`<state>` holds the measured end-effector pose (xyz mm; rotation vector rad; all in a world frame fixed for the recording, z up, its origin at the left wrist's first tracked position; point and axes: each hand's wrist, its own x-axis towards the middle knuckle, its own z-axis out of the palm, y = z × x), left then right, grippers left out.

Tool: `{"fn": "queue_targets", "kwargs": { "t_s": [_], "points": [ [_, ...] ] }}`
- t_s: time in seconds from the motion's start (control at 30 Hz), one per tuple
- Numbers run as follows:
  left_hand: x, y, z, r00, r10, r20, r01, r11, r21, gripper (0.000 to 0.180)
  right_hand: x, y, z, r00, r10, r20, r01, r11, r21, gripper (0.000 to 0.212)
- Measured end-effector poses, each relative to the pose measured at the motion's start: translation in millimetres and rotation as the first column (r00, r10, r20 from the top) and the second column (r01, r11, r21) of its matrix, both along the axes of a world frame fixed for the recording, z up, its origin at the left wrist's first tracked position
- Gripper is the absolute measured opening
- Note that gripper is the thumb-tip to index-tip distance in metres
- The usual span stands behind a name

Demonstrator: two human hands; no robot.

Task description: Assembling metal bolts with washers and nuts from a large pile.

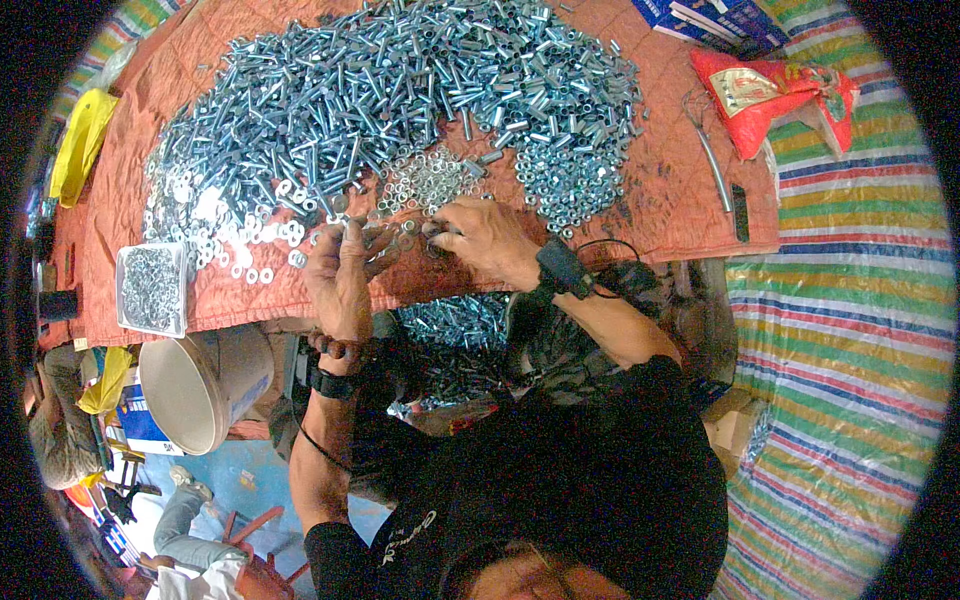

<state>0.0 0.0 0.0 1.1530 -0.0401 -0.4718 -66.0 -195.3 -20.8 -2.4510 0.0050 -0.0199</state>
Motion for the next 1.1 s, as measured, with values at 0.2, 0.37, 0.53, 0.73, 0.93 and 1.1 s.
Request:
{"fn": "queue_targets", "kwargs": {
  "t_s": [0.2,0.37,0.53,0.73,0.93,1.1],
  "points": [
    [7,2,-2,1.000,0.004,-0.012,-0.004,1.000,-0.003,0.030,4,-4,-19,0.998,-0.051,0.045,0.050,0.998,0.027,0.016],
    [5,2,-4,1.000,-0.030,-0.007,0.030,0.998,0.046,0.031,-7,-20,-22,0.972,-0.214,-0.100,0.231,0.952,0.202,0.013],
    [0,-2,-8,0.999,-0.036,0.014,0.034,0.997,0.073,0.031,-5,-31,-3,0.935,-0.278,-0.219,0.321,0.928,0.191,0.014],
    [-3,-4,-8,0.999,-0.051,0.015,0.050,0.997,0.056,0.031,-5,-48,-10,0.917,-0.360,-0.173,0.389,0.903,0.182,0.014],
    [-6,-5,-6,0.997,-0.077,0.022,0.075,0.993,0.092,0.032,3,-48,-5,0.942,-0.285,-0.179,0.301,0.951,0.071,0.016],
    [-8,-7,-6,0.997,-0.073,-0.009,0.073,0.994,0.086,0.031,7,-50,-6,0.959,-0.220,-0.180,0.218,0.976,-0.030,0.016]
  ]
}}
